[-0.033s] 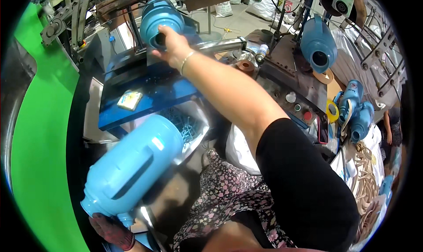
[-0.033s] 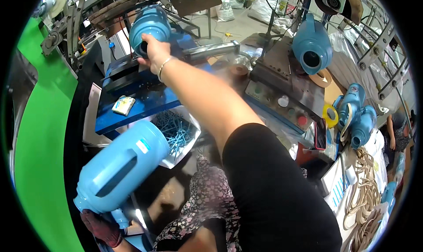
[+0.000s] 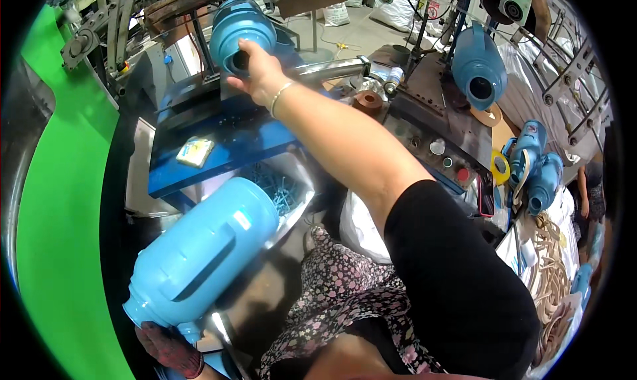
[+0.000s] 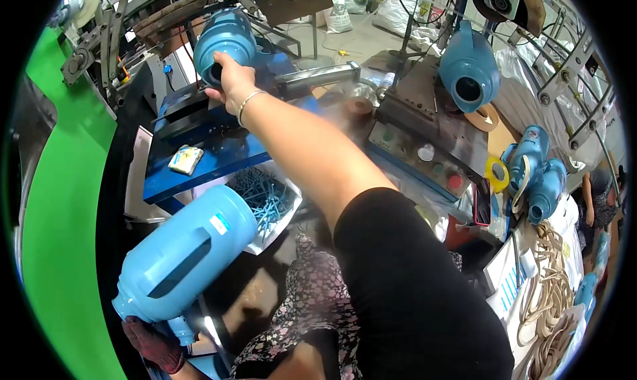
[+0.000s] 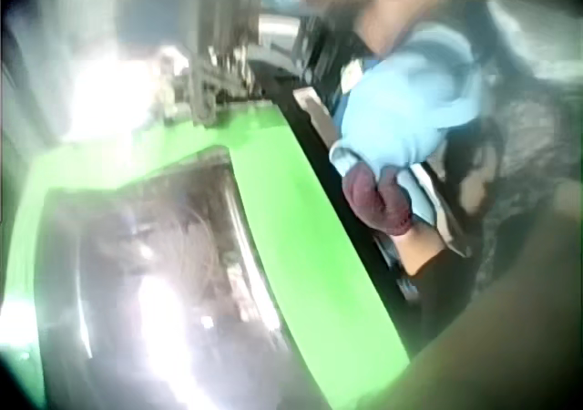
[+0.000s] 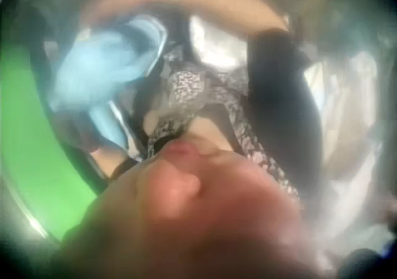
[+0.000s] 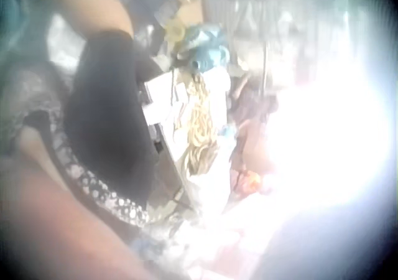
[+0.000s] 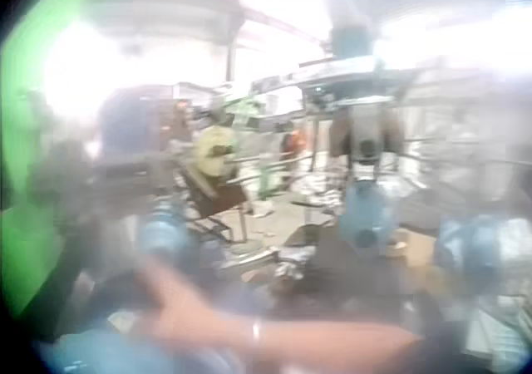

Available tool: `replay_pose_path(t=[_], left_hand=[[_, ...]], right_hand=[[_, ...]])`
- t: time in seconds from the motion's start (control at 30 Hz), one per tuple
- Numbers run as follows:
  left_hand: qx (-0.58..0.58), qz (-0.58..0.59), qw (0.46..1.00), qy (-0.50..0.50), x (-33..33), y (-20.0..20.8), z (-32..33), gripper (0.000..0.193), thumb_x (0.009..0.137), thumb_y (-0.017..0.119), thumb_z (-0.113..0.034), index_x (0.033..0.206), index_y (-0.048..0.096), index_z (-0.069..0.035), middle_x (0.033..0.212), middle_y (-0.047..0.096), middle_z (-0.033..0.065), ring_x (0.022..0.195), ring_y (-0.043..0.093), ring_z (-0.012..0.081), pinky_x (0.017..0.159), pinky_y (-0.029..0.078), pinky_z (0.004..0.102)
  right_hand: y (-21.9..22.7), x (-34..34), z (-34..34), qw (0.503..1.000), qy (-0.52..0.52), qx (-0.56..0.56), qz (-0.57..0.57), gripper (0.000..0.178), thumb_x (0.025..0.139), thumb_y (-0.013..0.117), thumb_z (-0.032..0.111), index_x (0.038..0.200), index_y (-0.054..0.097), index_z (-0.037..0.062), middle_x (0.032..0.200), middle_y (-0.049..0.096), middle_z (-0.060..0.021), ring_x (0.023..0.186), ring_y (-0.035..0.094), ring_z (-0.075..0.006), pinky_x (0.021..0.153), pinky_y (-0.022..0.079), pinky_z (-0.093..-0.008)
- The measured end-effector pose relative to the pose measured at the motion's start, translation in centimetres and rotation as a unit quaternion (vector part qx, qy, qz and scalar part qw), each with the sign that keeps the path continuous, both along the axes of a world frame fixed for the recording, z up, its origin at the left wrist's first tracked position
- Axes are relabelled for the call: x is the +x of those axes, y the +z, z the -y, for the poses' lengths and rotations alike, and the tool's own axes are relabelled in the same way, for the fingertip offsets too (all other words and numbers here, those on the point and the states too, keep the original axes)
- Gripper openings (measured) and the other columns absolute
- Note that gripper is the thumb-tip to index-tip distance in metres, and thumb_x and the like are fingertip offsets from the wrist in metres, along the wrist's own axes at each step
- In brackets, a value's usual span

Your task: The person assembles components of light-blue vacuum flasks, inserting interior parts by hand and applying adhesive or labels to the exterior while working at a production station.

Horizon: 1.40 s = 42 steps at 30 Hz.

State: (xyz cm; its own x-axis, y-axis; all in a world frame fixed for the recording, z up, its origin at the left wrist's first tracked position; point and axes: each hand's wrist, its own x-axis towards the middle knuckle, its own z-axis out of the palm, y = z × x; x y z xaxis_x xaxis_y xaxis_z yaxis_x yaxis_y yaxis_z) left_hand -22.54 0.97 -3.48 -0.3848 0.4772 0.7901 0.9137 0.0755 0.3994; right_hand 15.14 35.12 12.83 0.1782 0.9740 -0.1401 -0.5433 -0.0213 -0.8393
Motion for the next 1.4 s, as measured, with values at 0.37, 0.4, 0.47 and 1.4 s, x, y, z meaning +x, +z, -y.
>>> replay_pose_path(t=[0.37, 0.4, 0.47, 1.4], left_hand=[[0.029, 0.217, 0.858, -0.465, 12.9, 10.0, -8.9, 0.032, 0.099, 0.049, -0.022, 0.116, 0.056, 0.003, 0.108, 0.060, 0.0169, 0.089, 0.058, 0.0250, 0.076, 0.048, 0.0335], [0.008, 0.225, 0.824, -0.520, 15.3, 11.1, -9.7, 0.032, 0.098, 0.049, -0.023, 0.116, 0.057, 0.003, 0.108, 0.061, 0.0163, 0.088, 0.058, 0.0243, 0.075, 0.048, 0.0330], [-0.034, 0.231, 0.743, -0.627, 21.6, 12.8, -11.7, 0.032, 0.098, 0.050, -0.024, 0.116, 0.057, 0.002, 0.107, 0.061, 0.0151, 0.086, 0.059, 0.0229, 0.074, 0.048, 0.0319], [-0.153, 0.036, 0.779, -0.608, 31.5, 14.7, -6.6, 0.027, 0.084, 0.067, -0.014, 0.111, 0.065, -0.011, 0.098, 0.067, 0.0121, 0.084, 0.065, 0.0268, 0.077, 0.050, 0.0340]], right_hand=[[3.1, 5.9, 21.8, 0.562, 0.116, 0.670, 0.470, 0.108, 0.061, 0.083, 0.053, 0.142, 0.035, 0.0007, 0.143, 0.040, -0.0225, 0.132, 0.039, -0.0382, 0.107, 0.035, -0.0465], [3.6, 7.2, 25.3, 0.592, 0.123, 0.595, 0.530, 0.107, 0.059, 0.084, 0.050, 0.141, 0.036, 0.0012, 0.141, 0.041, -0.0225, 0.130, 0.040, -0.0393, 0.106, 0.036, -0.0464], [3.8, 11.5, 29.6, 0.669, 0.062, 0.479, 0.564, 0.102, 0.057, 0.087, 0.042, 0.138, 0.040, 0.0040, 0.137, 0.044, -0.0222, 0.127, 0.043, -0.0395, 0.104, 0.039, -0.0460], [-12.4, 31.2, 54.8, 0.922, -0.386, 0.029, -0.002, 0.048, 0.081, 0.060, 0.015, 0.125, 0.044, 0.0047, 0.114, 0.058, -0.0113, 0.102, 0.060, -0.0272, 0.092, 0.050, -0.0439]])
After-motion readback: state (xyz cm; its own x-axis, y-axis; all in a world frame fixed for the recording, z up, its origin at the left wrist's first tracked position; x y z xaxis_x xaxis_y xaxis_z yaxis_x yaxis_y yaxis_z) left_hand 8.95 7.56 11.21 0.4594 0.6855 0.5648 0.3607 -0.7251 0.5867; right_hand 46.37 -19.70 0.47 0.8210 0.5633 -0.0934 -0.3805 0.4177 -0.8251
